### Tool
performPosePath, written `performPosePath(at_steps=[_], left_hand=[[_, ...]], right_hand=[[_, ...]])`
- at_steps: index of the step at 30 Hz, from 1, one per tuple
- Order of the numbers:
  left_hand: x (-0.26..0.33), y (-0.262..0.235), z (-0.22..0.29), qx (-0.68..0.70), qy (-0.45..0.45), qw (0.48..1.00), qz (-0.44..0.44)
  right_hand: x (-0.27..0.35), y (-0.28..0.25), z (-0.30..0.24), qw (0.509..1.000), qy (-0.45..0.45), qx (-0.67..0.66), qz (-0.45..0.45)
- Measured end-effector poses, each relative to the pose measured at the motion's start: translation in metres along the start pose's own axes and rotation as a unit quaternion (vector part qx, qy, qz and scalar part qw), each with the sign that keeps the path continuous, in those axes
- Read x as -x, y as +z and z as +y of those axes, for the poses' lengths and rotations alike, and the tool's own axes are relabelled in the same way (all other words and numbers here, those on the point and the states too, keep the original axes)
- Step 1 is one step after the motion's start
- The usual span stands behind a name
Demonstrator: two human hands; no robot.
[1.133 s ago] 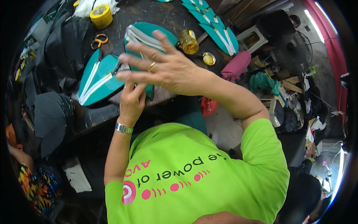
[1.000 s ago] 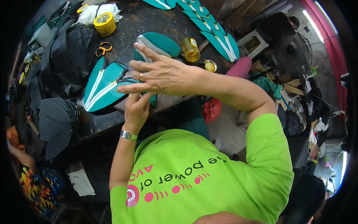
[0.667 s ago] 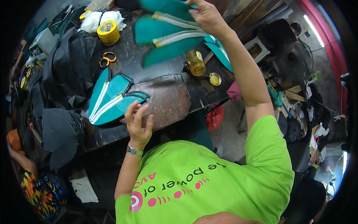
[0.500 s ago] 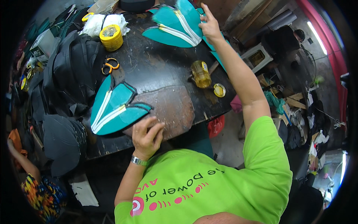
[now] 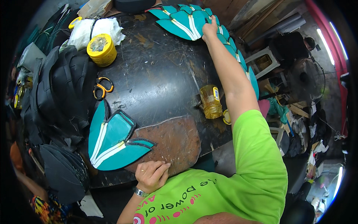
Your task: The person repeatedly picks up teal fabric pieces with white stripes, aligns them, and presses them together on a workbench. Later, the person handles black fabric pieces, aligning and stacking them. The person works one piece at a time, frequently resetting the position of each item.
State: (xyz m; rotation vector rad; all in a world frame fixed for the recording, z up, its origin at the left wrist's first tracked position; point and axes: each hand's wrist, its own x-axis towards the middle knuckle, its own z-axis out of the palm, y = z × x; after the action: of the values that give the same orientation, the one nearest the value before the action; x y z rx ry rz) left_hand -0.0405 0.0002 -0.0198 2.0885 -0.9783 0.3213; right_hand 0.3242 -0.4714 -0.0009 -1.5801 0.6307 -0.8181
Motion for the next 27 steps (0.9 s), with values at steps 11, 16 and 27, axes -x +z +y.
performPosePath(at_steps=[11, 16, 27], left_hand=[[0.001, -0.001, -0.002, -0.002, 0.010, 1.000, -0.002], [0.000, 0.003, -0.002, 0.002, 0.018, 0.999, 0.029], [0.005, -0.051, -0.013, -0.022, -0.034, 0.993, 0.111]], right_hand=[[0.021, -0.005, -0.025, 0.952, -0.268, 0.105, -0.102], [0.111, -0.079, -0.089, 0.937, -0.055, -0.091, -0.334], [0.351, -0.231, -0.112, 0.710, -0.206, 0.531, -0.415]])
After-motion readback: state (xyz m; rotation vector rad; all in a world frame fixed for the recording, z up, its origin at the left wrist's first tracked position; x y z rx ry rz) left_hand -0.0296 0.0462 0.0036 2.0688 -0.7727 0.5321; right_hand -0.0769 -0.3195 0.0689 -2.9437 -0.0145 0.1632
